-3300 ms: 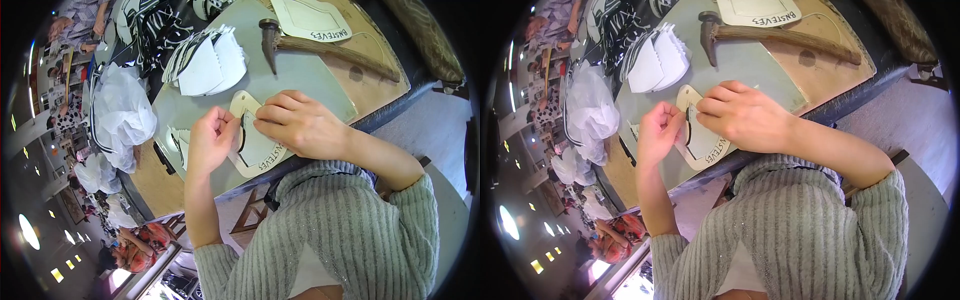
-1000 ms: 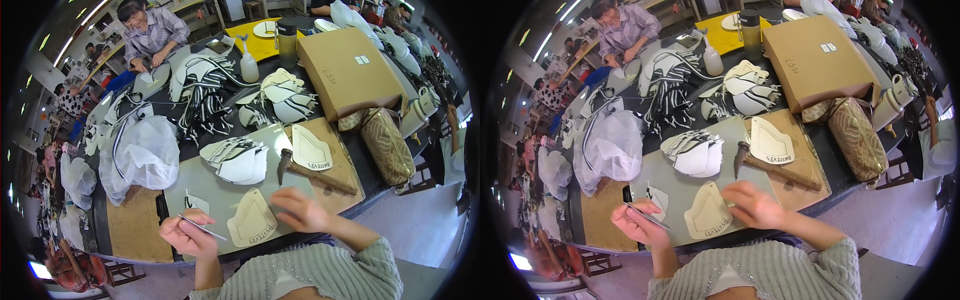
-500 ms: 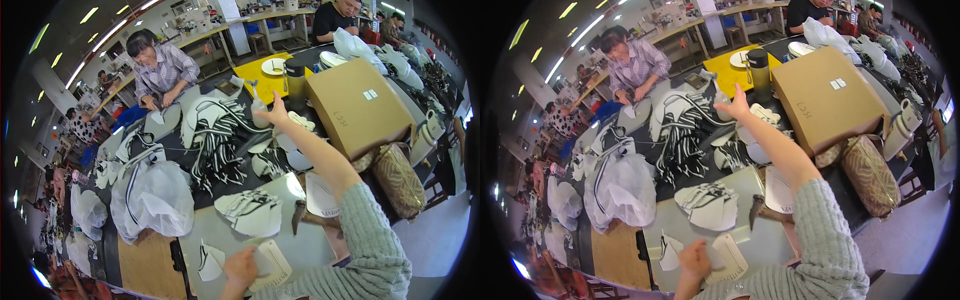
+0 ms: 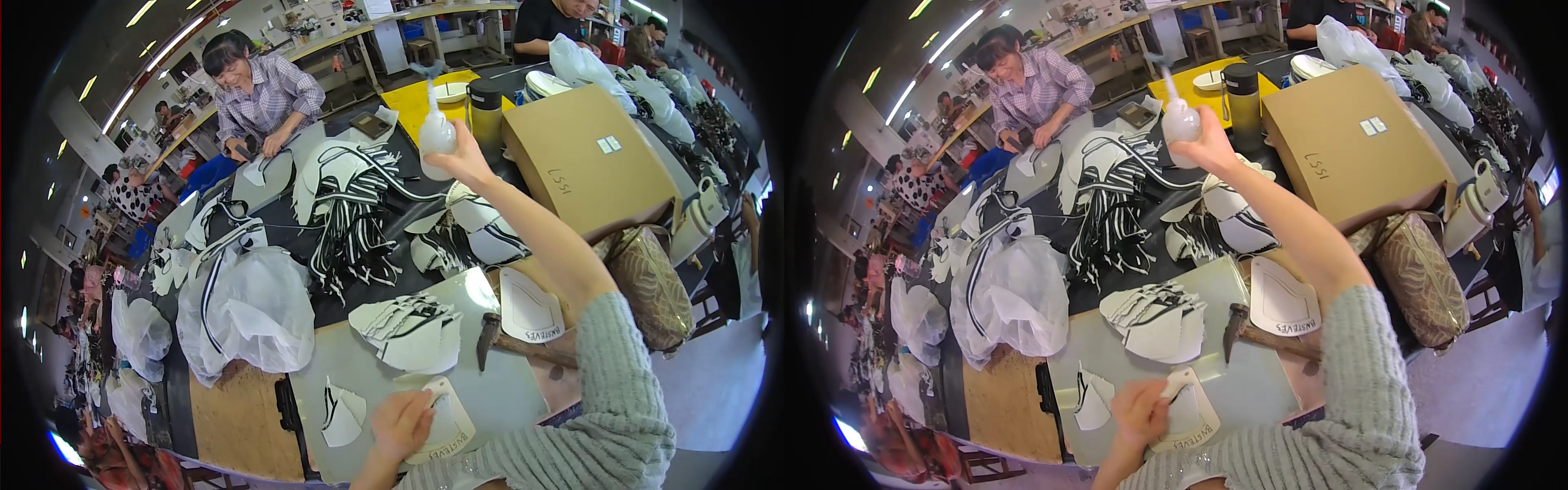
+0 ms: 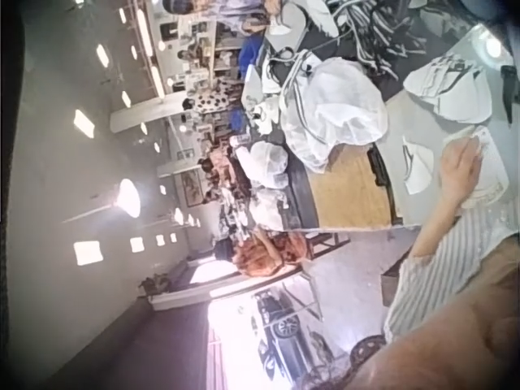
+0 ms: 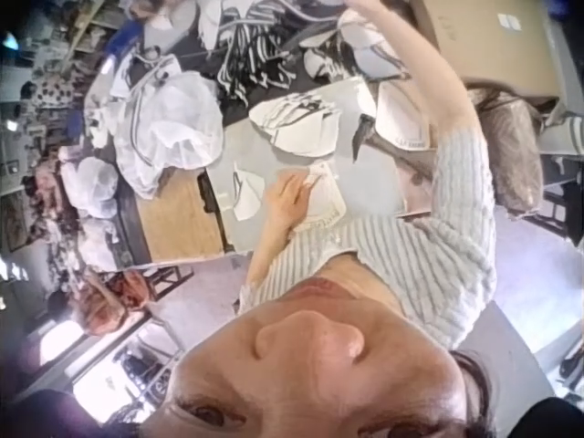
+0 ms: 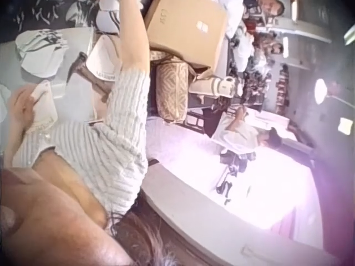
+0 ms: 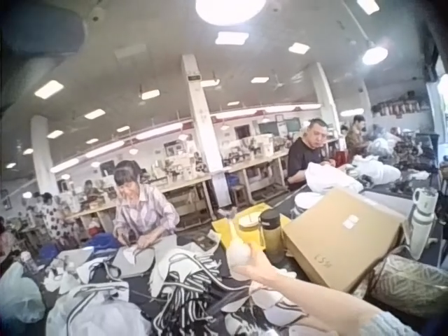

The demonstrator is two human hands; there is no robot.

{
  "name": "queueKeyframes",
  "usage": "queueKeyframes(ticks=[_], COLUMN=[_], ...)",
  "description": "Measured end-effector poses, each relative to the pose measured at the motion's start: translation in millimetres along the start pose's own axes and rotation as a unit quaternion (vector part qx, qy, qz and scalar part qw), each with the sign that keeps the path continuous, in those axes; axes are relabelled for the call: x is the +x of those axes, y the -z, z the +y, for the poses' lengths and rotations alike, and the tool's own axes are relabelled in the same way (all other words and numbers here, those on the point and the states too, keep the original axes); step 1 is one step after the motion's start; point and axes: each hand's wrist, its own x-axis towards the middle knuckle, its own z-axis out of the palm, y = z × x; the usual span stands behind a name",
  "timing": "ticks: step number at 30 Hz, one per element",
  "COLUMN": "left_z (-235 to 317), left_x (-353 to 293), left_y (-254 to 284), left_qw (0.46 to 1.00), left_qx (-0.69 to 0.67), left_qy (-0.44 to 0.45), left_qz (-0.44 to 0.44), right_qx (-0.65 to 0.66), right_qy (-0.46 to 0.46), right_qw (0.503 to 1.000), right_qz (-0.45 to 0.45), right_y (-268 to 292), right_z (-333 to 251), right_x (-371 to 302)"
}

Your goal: Assembling and gluing shoe upper components onto a template using adhesive and a hammer.

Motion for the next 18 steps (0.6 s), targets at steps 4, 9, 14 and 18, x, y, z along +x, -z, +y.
queueKeyframes(ticks=[4,9,14,18], left_z=[-9.1,30.2,53.0,41.3], left_x=[-17.0,49.8,-3.2,-11.3], left_y=[18.8,44.0,54.4,70.0], left_qw=[0.988,0.939,0.987,0.944], left_qx=[-0.022,-0.122,-0.004,0.047], left_qy=[0.052,-0.036,-0.15,0.167], left_qz=[0.143,0.318,0.053,0.281], right_qx=[-0.047,-0.158,-0.108,-0.107], right_qy=[0.065,0.257,0.145,0.015], right_qw=[0.954,0.822,0.829,0.913], right_qz=[-0.288,-0.483,-0.529,-0.394], right_y=[72.3,130.6,158.1,196.8], right_z=[-98.1,-154.6,-148.1,-125.0], right_x=[-89.8,-215.8,-299.9,-347.6])
